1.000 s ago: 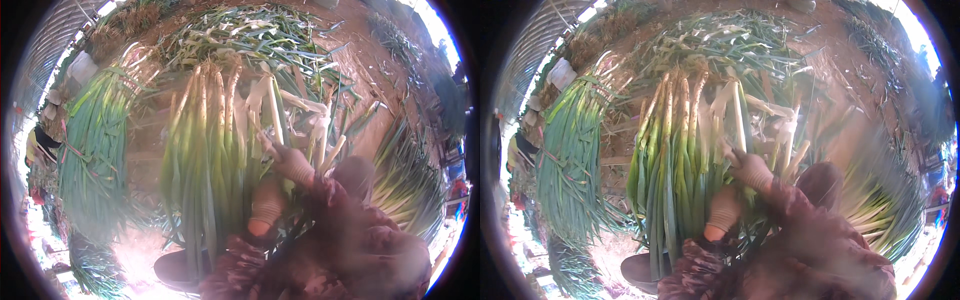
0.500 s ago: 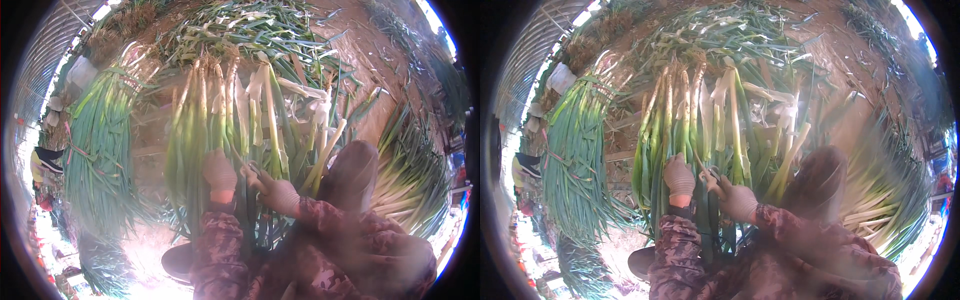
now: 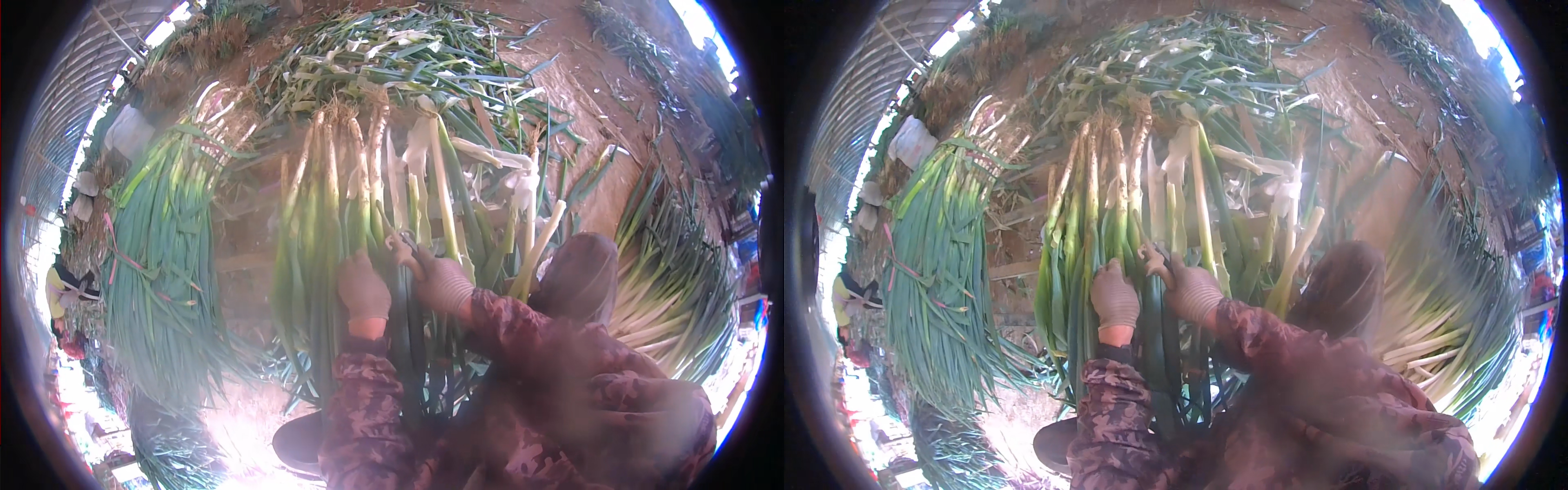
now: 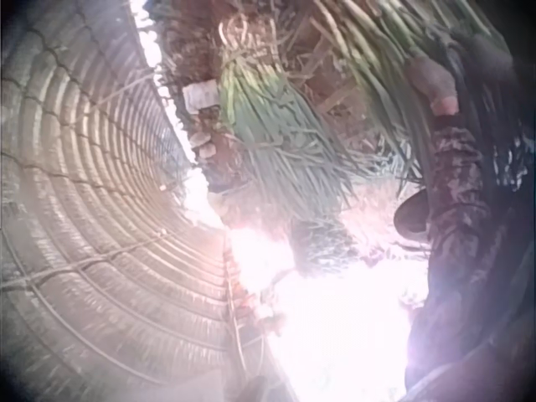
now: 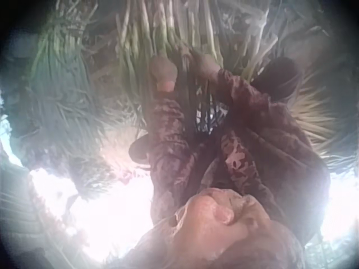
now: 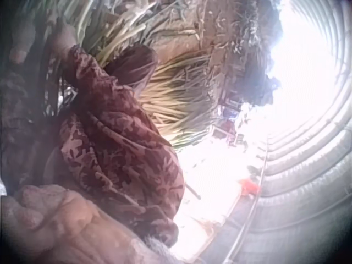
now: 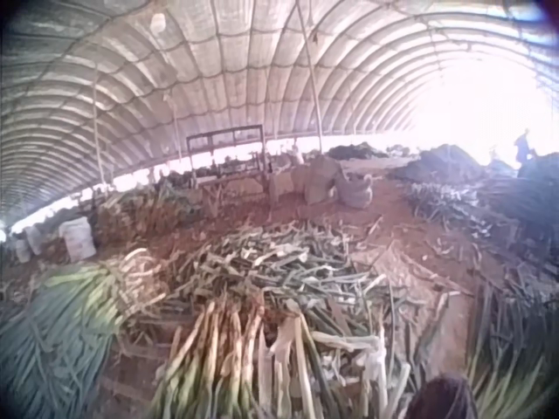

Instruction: Peeling and cleaning leeks using a knife in a processing area.

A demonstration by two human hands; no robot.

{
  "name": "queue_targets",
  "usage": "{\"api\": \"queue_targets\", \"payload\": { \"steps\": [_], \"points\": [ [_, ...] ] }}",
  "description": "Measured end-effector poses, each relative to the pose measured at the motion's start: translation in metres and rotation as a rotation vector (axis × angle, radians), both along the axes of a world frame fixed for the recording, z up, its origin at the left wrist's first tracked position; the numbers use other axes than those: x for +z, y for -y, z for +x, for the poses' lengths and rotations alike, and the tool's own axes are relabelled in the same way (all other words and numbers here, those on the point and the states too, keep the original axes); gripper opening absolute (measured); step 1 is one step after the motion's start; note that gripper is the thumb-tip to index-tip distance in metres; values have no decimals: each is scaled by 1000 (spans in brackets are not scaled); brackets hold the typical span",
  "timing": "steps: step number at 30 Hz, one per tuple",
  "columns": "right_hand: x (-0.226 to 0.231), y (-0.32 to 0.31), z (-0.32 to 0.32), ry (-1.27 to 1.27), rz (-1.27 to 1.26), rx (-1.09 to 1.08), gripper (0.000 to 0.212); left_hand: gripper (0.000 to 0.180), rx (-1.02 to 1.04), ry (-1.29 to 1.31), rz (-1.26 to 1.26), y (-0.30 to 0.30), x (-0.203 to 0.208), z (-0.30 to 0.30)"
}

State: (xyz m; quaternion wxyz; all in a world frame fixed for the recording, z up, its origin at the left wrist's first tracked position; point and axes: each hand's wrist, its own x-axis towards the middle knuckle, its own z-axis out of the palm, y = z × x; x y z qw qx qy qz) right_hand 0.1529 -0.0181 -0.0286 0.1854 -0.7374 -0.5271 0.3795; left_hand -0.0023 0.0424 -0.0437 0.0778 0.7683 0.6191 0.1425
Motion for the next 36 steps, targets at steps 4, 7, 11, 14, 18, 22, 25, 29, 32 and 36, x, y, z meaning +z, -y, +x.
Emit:
{"api": "queue_targets", "payload": {
  "steps": [4,7,11,14,18,22,25,29,32,36],
  "points": [
    [-4,-28,11,29,77,-14,49,20,-15,-10,-65,-3,6,5],
    [-4,-51,19,42,118,2,50,21,-21,-36,-83,-4,9,4],
    [-4,-82,29,28,69,-56,49,22,16,-9,-140,-7,11,6],
    [-16,-100,36,90,197,-40,44,21,16,-48,-159,-6,16,6],
    [-23,-132,53,131,174,-78,44,23,37,-75,-187,-14,12,7],
    [-9,-155,54,169,186,-32,47,25,87,-124,-245,-18,13,2],
    [9,-170,64,188,178,-18,48,28,68,-214,-281,-19,10,4],
    [-7,-201,87,145,137,-147,49,37,53,-243,-412,-23,20,11],
    [-10,-194,96,164,215,-34,53,41,46,-183,-462,-28,29,10],
    [1,-132,79,-21,341,1,54,47,66,-93,-425,-32,17,5]
  ]
}}
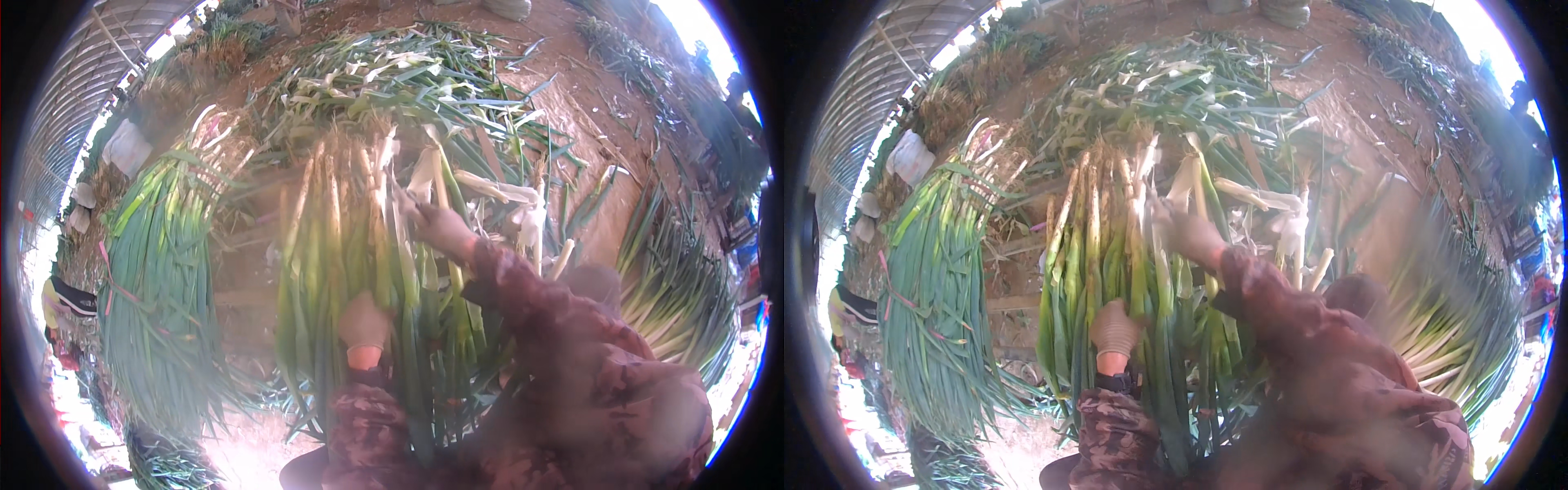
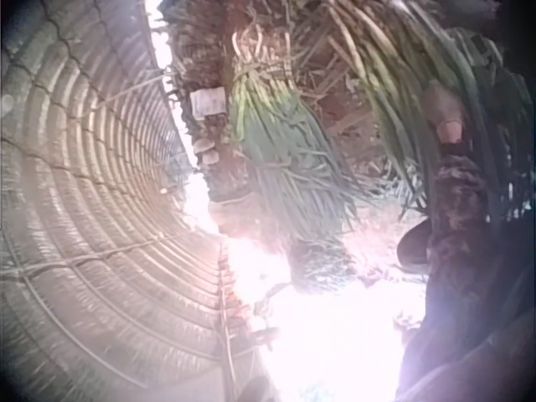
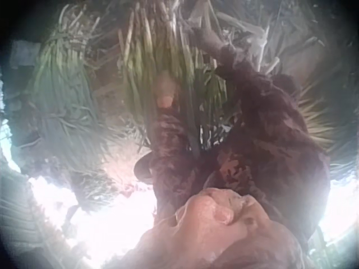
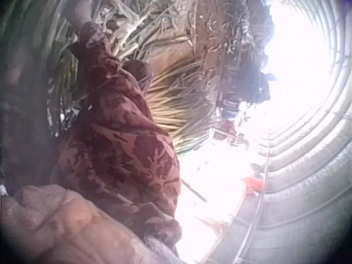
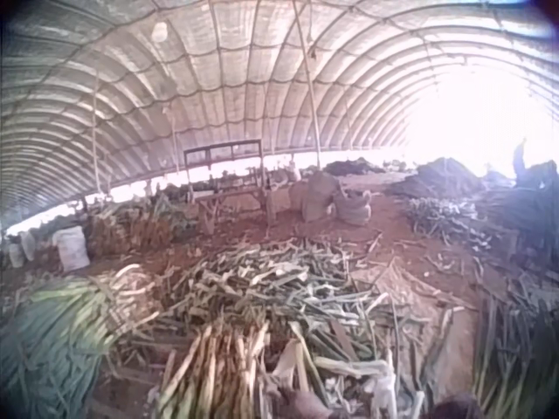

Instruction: Peeling and cleaning leeks using a knife in a processing area.

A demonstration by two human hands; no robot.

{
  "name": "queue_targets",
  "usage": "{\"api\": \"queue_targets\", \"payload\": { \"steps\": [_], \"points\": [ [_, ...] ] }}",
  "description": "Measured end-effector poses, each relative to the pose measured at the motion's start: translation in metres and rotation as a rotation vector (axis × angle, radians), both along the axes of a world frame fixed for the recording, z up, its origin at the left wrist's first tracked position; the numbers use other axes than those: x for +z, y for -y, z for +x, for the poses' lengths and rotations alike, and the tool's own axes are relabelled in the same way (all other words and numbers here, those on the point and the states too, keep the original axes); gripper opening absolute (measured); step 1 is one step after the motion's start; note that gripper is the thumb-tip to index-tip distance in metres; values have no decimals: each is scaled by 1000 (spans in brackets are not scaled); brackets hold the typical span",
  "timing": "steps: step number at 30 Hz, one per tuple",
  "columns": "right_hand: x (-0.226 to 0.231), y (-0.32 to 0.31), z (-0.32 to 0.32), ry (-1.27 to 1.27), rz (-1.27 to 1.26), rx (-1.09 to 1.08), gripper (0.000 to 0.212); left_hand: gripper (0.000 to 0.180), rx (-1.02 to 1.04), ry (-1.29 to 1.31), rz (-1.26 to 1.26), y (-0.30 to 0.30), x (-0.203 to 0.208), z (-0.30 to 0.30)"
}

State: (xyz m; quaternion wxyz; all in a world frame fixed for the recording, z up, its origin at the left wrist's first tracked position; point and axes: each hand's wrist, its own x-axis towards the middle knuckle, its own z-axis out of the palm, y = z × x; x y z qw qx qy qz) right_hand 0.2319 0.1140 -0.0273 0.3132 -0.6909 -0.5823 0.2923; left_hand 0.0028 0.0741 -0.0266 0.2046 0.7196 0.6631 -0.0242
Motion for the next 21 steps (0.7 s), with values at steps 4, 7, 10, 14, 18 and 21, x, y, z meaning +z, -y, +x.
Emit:
{"api": "queue_targets", "payload": {
  "steps": [4,7,10,14,18,21],
  "points": [
    [23,98,-23,-59,-246,57,60,49,135,98,10,-5,-9,12],
    [6,160,-47,-97,-215,107,65,49,217,134,55,-5,6,2],
    [11,215,-52,6,-305,191,63,49,206,176,51,-9,3,7],
    [-12,239,-40,129,-302,314,65,50,139,196,42,-11,-11,23],
    [-2,214,-45,112,-366,226,72,50,105,169,75,-9,-13,17],
    [4,191,-46,51,-400,97,74,50,108,164,65,-9,-14,12]
  ]
}}
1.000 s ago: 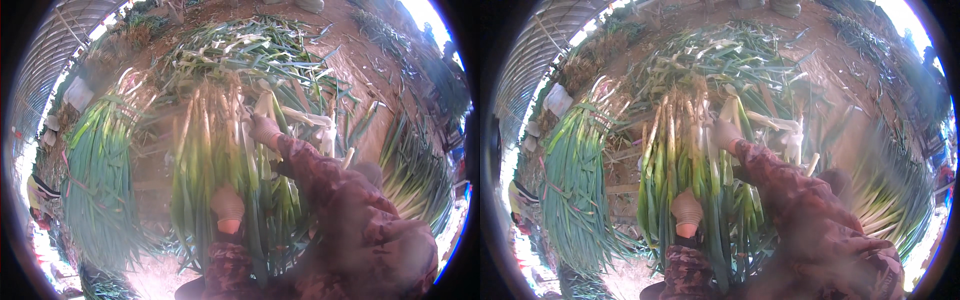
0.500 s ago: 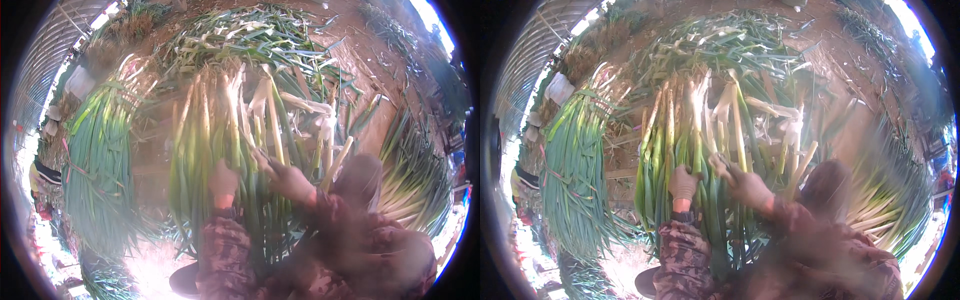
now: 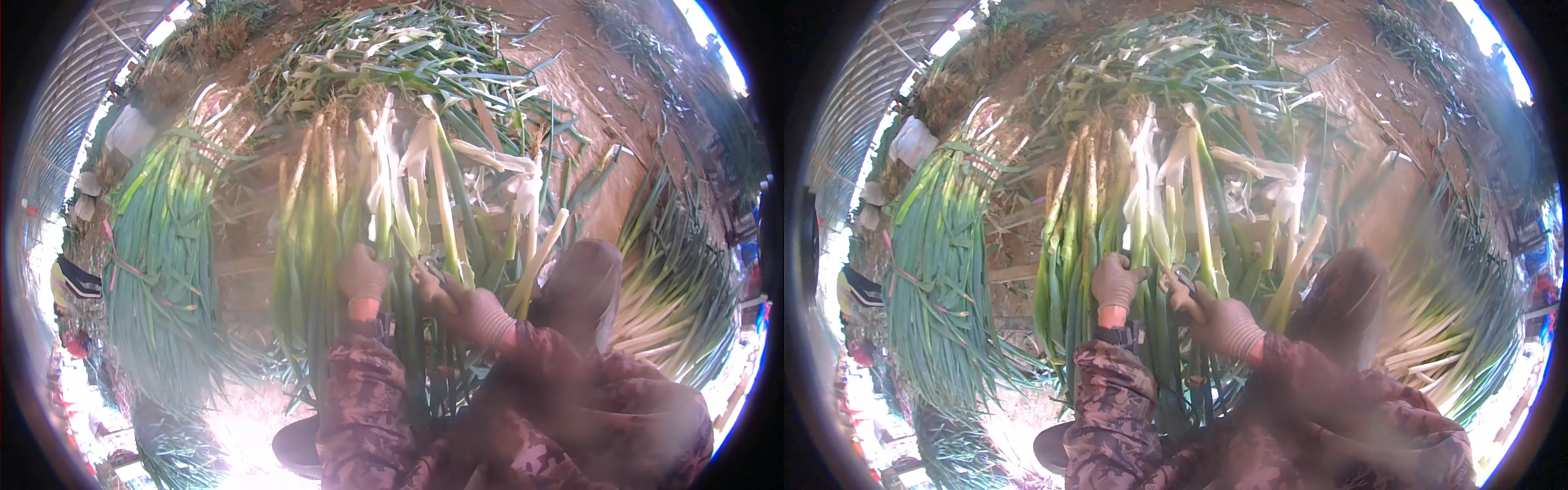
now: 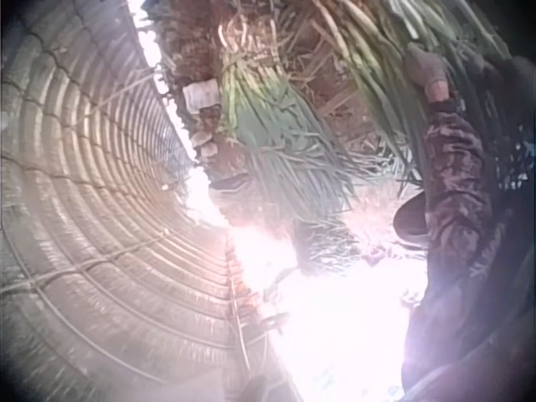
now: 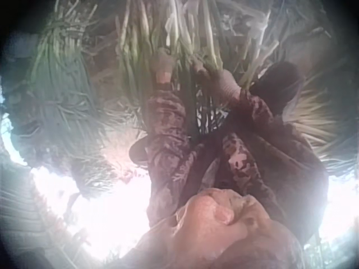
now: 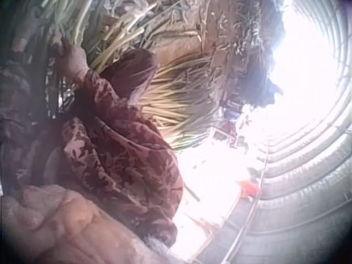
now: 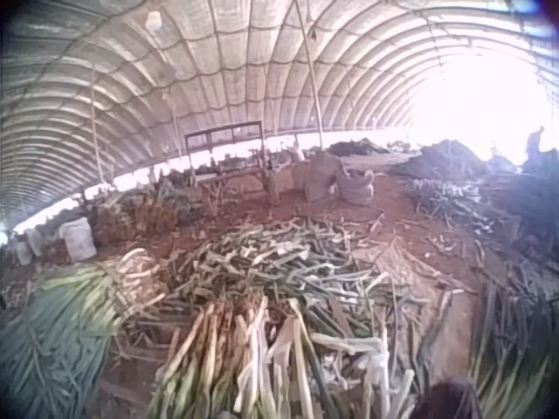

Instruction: Peeling and cleaning leeks using a knife in a processing area.

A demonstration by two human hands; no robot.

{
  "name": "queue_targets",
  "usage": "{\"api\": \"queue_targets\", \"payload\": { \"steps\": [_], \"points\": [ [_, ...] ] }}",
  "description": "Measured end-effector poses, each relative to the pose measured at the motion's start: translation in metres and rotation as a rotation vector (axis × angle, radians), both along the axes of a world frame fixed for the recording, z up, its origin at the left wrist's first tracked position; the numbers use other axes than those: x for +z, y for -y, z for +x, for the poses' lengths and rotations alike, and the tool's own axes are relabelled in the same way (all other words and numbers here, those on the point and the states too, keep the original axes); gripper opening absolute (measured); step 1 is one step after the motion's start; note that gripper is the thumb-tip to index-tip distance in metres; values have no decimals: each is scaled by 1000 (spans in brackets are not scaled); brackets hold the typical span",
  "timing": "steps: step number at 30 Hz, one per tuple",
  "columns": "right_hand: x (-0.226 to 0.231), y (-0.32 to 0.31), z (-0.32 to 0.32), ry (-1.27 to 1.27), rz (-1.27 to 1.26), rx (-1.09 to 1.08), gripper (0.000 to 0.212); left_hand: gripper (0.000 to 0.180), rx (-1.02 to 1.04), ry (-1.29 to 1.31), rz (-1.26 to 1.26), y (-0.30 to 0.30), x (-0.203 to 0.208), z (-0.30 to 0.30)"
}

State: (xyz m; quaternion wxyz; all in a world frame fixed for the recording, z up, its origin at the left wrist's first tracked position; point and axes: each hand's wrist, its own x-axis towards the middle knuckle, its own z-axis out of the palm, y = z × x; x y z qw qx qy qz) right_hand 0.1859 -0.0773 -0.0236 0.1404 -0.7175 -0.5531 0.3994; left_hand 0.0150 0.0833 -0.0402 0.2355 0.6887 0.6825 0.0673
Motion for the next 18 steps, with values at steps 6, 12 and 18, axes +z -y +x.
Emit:
{"api": "queue_targets", "payload": {
  "steps": [6,12,18],
  "points": [
    [9,-29,15,-42,105,-8,75,49,-39,33,-41,-1,-8,0],
    [-4,-75,22,40,178,-49,62,47,-61,83,9,-1,-23,-8],
    [-11,-132,45,114,281,-36,52,49,-75,190,15,1,-22,1]
  ]
}}
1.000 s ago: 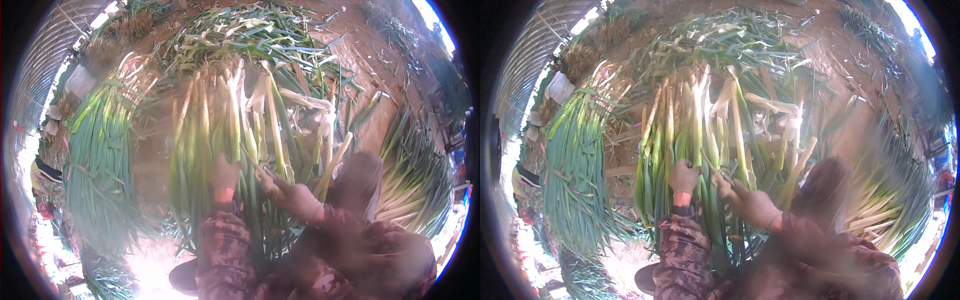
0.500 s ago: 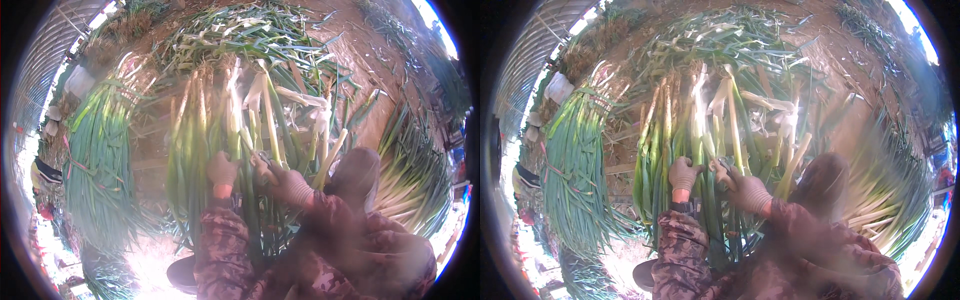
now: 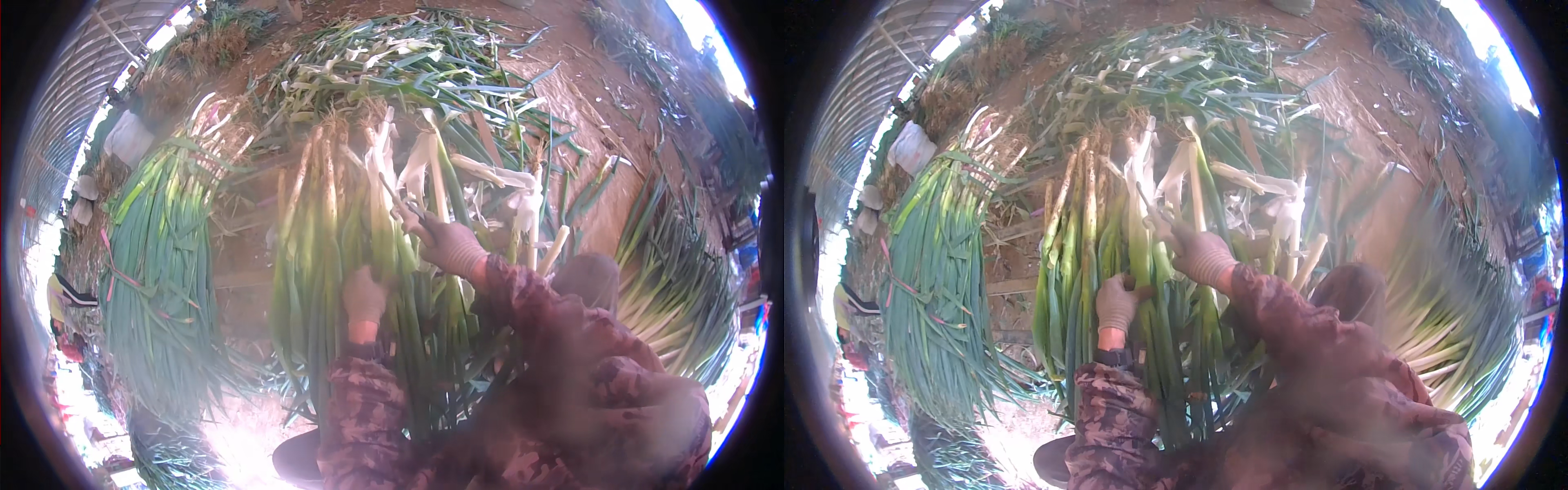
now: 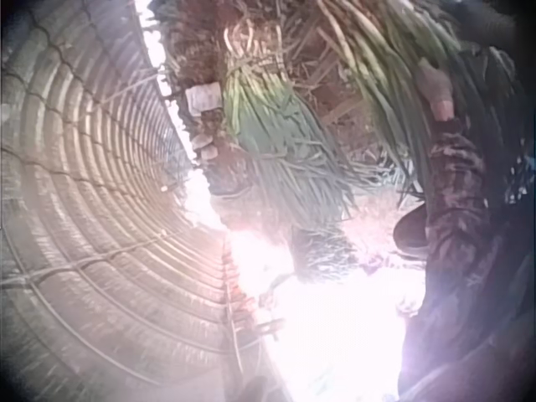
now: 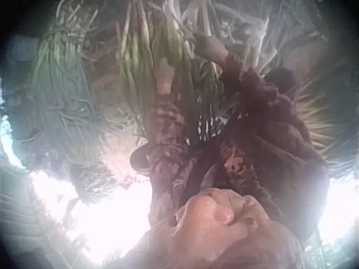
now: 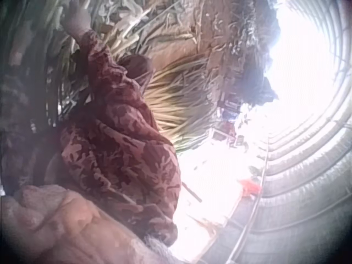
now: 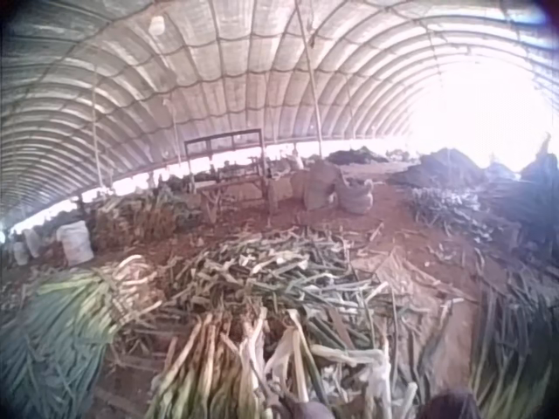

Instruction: Peeling and cleaning leeks using a knife in a processing area.

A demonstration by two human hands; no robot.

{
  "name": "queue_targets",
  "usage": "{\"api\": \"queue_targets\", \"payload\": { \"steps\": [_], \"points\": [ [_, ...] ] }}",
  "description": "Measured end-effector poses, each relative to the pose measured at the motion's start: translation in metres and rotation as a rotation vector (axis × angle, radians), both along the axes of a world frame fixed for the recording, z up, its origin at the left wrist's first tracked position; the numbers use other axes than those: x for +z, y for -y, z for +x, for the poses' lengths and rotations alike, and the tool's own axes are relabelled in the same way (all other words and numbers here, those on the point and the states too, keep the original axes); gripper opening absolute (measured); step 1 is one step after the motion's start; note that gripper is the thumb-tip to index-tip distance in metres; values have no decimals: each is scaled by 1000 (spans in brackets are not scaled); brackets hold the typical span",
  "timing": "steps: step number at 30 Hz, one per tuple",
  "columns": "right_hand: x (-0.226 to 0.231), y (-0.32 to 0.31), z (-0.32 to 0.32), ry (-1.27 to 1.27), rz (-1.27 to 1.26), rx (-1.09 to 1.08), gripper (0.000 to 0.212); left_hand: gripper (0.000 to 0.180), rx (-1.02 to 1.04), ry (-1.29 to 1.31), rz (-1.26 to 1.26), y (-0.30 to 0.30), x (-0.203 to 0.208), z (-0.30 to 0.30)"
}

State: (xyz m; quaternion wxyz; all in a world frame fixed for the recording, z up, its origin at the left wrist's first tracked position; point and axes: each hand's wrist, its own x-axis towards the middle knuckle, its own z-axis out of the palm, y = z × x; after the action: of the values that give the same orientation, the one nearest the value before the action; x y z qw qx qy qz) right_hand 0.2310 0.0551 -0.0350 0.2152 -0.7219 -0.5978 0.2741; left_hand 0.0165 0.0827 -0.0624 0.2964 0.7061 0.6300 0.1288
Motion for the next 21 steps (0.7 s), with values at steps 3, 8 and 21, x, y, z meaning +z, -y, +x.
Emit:
{"api": "queue_targets", "payload": {
  "steps": [3,8,21],
  "points": [
    [8,-30,-2,69,-56,-7,47,48,1,38,-5,1,-1,-6],
    [29,-65,5,124,-47,65,38,46,-19,72,-124,1,3,-6],
    [23,-17,29,-44,-61,-6,53,45,56,197,-107,16,20,18]
  ]
}}
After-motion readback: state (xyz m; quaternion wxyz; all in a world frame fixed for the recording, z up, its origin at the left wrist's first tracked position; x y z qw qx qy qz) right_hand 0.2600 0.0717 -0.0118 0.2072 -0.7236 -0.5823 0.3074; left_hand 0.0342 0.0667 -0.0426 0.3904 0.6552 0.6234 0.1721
